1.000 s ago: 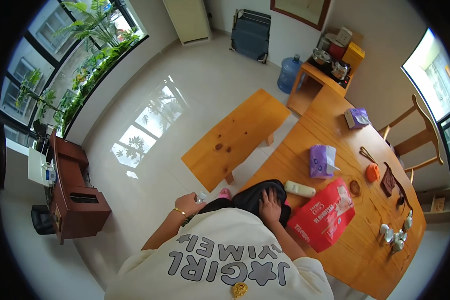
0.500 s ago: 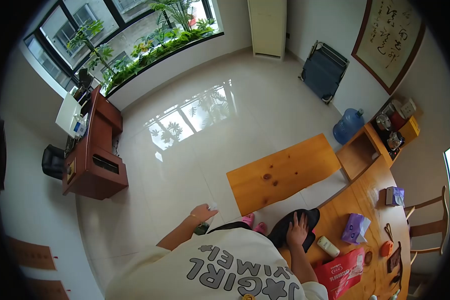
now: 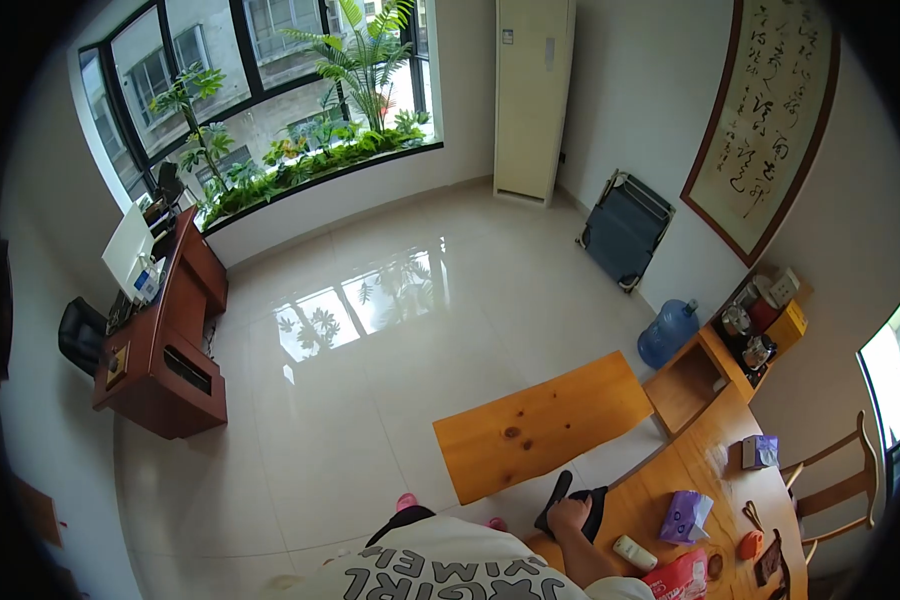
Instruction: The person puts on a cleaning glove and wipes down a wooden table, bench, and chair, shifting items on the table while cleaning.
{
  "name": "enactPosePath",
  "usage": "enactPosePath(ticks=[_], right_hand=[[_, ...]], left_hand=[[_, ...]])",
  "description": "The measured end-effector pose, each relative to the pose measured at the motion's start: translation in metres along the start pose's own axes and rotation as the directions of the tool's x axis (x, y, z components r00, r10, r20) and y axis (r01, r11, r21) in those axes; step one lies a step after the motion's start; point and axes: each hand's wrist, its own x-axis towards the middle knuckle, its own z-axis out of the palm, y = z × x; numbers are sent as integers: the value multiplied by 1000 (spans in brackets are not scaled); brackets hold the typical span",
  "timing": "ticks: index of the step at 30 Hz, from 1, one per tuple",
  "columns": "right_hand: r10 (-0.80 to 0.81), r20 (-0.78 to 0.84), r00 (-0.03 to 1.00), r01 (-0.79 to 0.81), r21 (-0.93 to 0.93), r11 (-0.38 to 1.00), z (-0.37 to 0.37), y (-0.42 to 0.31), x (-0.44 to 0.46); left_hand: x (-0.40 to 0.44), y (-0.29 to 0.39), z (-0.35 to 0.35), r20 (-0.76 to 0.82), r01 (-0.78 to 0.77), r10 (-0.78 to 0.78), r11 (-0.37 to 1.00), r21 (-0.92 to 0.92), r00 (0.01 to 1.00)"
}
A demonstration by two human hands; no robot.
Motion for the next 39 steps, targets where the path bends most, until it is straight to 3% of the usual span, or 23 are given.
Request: enactPosePath(ticks=[1, 4, 6, 8, 9, 10, 11, 12, 14, 16, 19, 22, 23, 26, 28, 29, 31, 32, 34, 35, 36, 38, 39], right_hand=[[15, 146, 989, -7, -53, 999, -8, -4, 2], [-38, 205, 978, 65, -126, 990, 21, -9, 20], [-9, 352, 936, 67, -153, 986, 10, -25, 23], [32, 431, 902, 29, -134, 991, -4, -49, 22], [19, 432, 902, 25, -95, 995, 5, -61, 26], [5, 432, 902, 21, -57, 998, 14, -73, 30], [-2, 441, 898, 18, -32, 999, 15, -87, 32], [-17, 447, 894, 19, -1, 1000, 13, -110, 37], [-59, 465, 883, 6, 114, 993, 8, -162, 49], [-121, 484, 867, -72, 361, 930, 2, -221, 59], [-212, 519, 828, -336, 762, 554, -19, -316, 75], [-291, 453, 843, -423, 892, 162, -55, -403, 88], [-314, 396, 863, -383, 918, 105, -69, -430, 94], [-367, 135, 920, -114, 990, 80, -109, -488, 117], [-541, -28, 841, 79, 994, 71, -181, -521, 96], [-536, -27, 844, 74, 995, 66, -212, -536, 84], [-616, -114, 779, 144, 990, -1, -256, -557, 70], [-704, -125, 699, 142, 989, -34, -262, -561, 77], [-834, -1, 552, 103, 992, 67, -293, -569, 75], [-859, 26, 511, 120, 988, 102, -287, -573, 90], [-881, 53, 469, 140, 981, 133, -284, -577, 102], [-865, 81, 495, 65, 989, 129, -275, -580, 131], [-854, 96, 511, 8, 993, 116, -267, -582, 149]], left_hand=[[0, 7, -6, -15, -19, 20, 998, 53, 1000], [-7, 23, -39, -44, -80, 91, 975, 209, 995], [-1, 21, -69, -21, -143, 153, 958, 249, 988], [90, 5, -73, -77, -175, 173, 984, -23, 982], [128, 2, -78, -86, -127, 108, 954, -271, 990], [137, -3, -96, -51, -215, 211, 901, -376, 976], [121, -5, -130, -62, -287, 282, 902, -324, 957], [101, -10, -154, -92, -277, 265, 852, -445, 960], [122, -21, -180, -262, -416, 333, 817, -399, 906], [100, -31, -219, -218, -407, 344, 782, -471, 913], [102, -27, -259, -179, -430, 401, 721, -542, 898], [125, -11, -292, -137, -529, 552, 653, -542, 822], [105, -1, -315, -83, -550, 621, 614, -567, 779], [85, 54, -369, -2, -601, 767, 501, -623, 642], [56, 92, -402, -81, -713, 873, 335, -616, 480], [51, 112, -411, -75, -715, 874, 340, -611, 480], [43, 153, -429, -101, -766, 945, 187, -615, 311], [34, 168, -441, -98, -770, 946, 187, -609, 308], [16, 196, -467, -109, -847, 972, 122, -517, 206], [26, 214, -476, -120, -904, 959, 193, -382, 255], [19, 227, -491, -118, -909, 960, 194, -370, 253], [6, 257, -518, -11, -876, 919, 371, -307, 393], [6, 275, -521, -8, -856, 941, 305, -417, 339]])
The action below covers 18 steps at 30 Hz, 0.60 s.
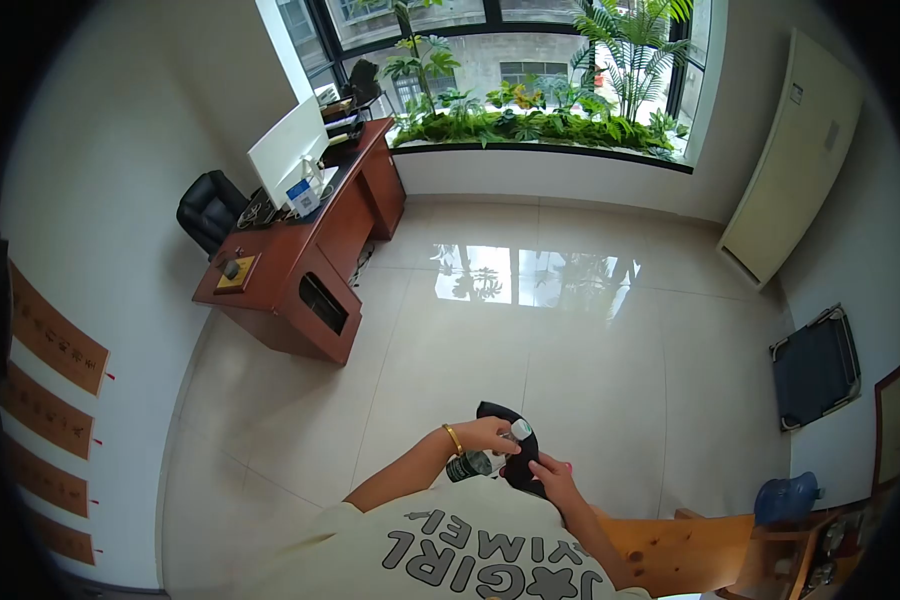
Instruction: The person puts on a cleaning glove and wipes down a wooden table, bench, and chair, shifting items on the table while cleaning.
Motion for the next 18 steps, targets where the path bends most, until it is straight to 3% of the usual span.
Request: enactPosePath(ticks=[1, 5, 7, 9, 11, 12, 13, 15, 17, 18], right_hand=[[15, -20, 1000, -14, 56, 998, -18, 4, 13], [-15, -19, 1000, 15, -19, 1000, -82, -63, 19], [-30, -53, 998, 31, 12, 999, -137, -41, 39], [-41, -73, 996, 45, 49, 998, -174, -39, 51], [-99, -120, 988, 151, 580, 801, -195, -49, 55], [-78, -129, 989, 144, 662, 736, -208, -48, 60], [-68, -141, 988, 145, 666, 732, -218, -45, 64], [-5, -134, 991, 120, 868, 482, -234, -49, 76], [-9, -133, 991, 121, 875, 468, -251, -43, 89], [44, -136, 990, 97, 863, 496, -256, -43, 99]], left_hand=[[18, 11, -4, 30, 52, -55, 995, 87, 998], [99, 71, -5, 114, 122, -158, 954, 273, 981], [141, 99, -2, 183, 156, -225, 932, 326, 957], [176, 120, 2, 106, -37, -19, 866, 499, 994], [195, 150, 4, 164, 35, -121, 892, 450, 979], [203, 162, 6, 119, -33, -27, 880, 475, 993], [211, 174, 8, 77, -104, 75, 860, 500, 994], [231, 192, 8, 87, -136, 109, 887, 442, 990], [253, 207, 7, 187, -364, 312, 810, 460, 932], [261, 217, 6, 239, -408, 337, 827, 387, 911]])
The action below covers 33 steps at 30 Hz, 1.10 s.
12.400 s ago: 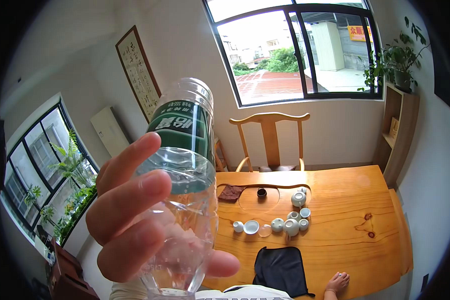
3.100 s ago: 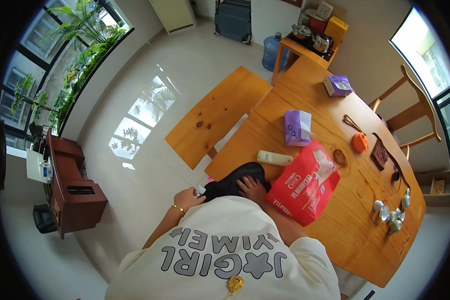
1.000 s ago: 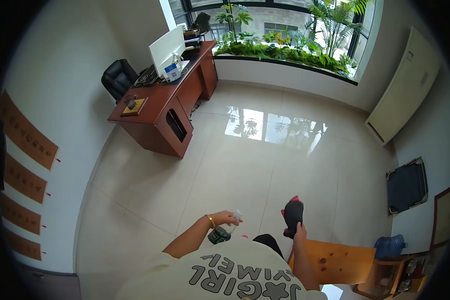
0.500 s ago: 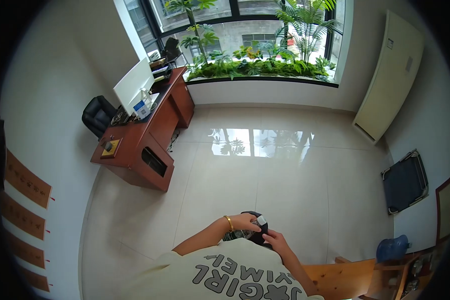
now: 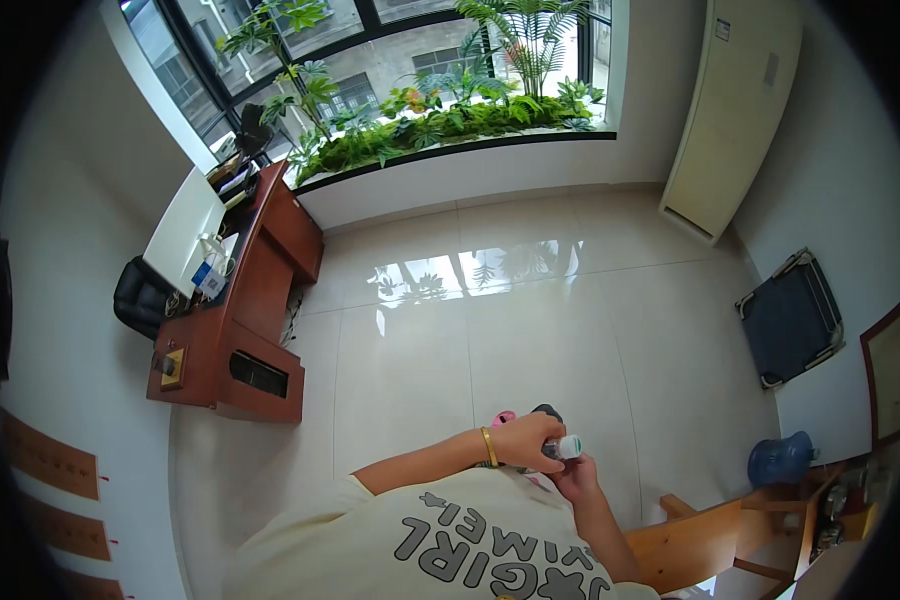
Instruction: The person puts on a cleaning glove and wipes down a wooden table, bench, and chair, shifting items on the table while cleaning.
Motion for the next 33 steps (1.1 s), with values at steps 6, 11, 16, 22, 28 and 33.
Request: enactPosePath(ticks=[6, 11, 16, 22, 28, 33], right_hand=[[-105, 13, 994, 105, -174, 979, 31, -58, 38], [-307, -47, 951, 304, -59, 951, 34, -103, 75], [-556, -224, 801, 583, 78, 809, -6, -139, 101], [-873, -449, 190, 894, -288, 342, -8, -161, 23], [-761, -555, -335, 872, -488, -28, 14, -179, -102], [-619, -331, -713, 122, -927, 354, -8, -223, -161]], left_hand=[[96, 20, -19, 345, -324, 250, 929, 178, 905], [184, 21, -49, 567, -547, 365, 816, 187, 739], [231, 48, -64, 685, -560, 472, 821, -110, 556], [267, 68, -23, 825, -672, 501, 708, -217, 261], [296, 126, 24, 710, -685, 701, 489, -539, -59], [337, 154, 85, 755, -695, 641, 481, -534, -136]])
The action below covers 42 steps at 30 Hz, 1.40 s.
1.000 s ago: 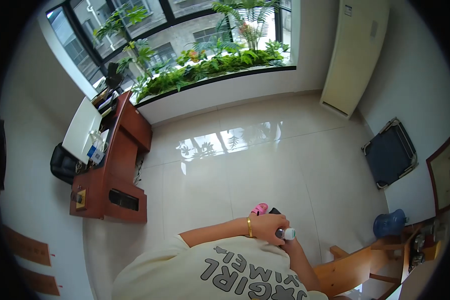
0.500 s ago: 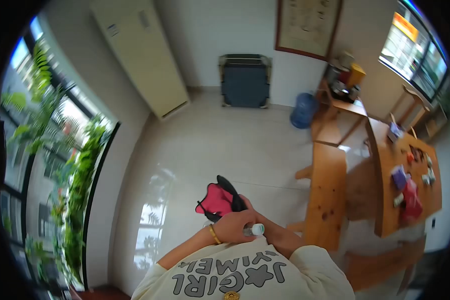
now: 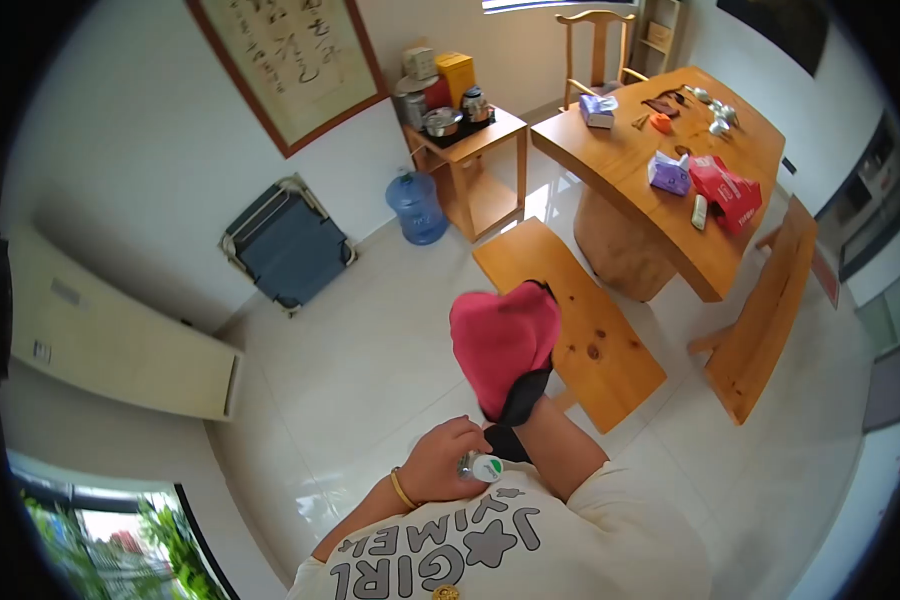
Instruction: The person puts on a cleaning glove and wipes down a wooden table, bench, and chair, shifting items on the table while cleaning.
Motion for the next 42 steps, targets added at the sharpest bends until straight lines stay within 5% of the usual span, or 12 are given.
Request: enactPosePath(ticks=[3, 10, 19, 24, 27, 30, 34, 35, 36, 39, 40, 42], right_hand=[[-85, 278, 957, 288, -863, 415, -19, -42, 52], [-102, 207, 973, 228, -929, 290, -84, 69, 138], [305, -307, 902, -336, -941, 44, -162, 231, 71], [795, -563, 226, -643, -700, -312, -170, 321, -40], [677, -708, -200, -759, -324, -564, -174, 404, -129], [400, -837, -373, -820, 96, -564, -176, 510, -165], [-92, -977, -193, -979, 198, -51, -135, 750, -178], [-31, -987, -155, -732, 136, -667, -128, 733, -98], [31, -993, -117, -166, -11, -986, -123, 701, 1], [333, -941, 59, -124, -338, -933, -106, 699, 156], [345, -906, 244, -207, -396, -895, -92, 700, 196], [566, -750, 342, -407, -661, -630, -64, 669, 281]], left_hand=[[48, -36, -20, 78, 46, -46, 999, 4, 996], [173, -118, -39, 186, 99, -104, 994, 36, 977], [210, -289, -2, 465, 274, -324, 946, 172, 824], [238, -361, 26, 698, 217, -342, 939, 265, 629], [259, -393, 38, 749, 226, -349, 937, 266, 563], [265, -435, 33, 759, 234, -335, 941, 243, 559], [263, -480, 14, 725, 314, -449, 892, 326, 523], [262, -492, 11, 710, 331, -476, 877, 347, 518], [261, -501, 9, 693, 348, -503, 863, 368, 516], [255, -517, 7, 689, 392, -543, 835, 385, 480], [252, -521, 8, 694, 401, -545, 833, 382, 470], [249, -526, 13, 700, 408, -541, 834, 372, 466]])
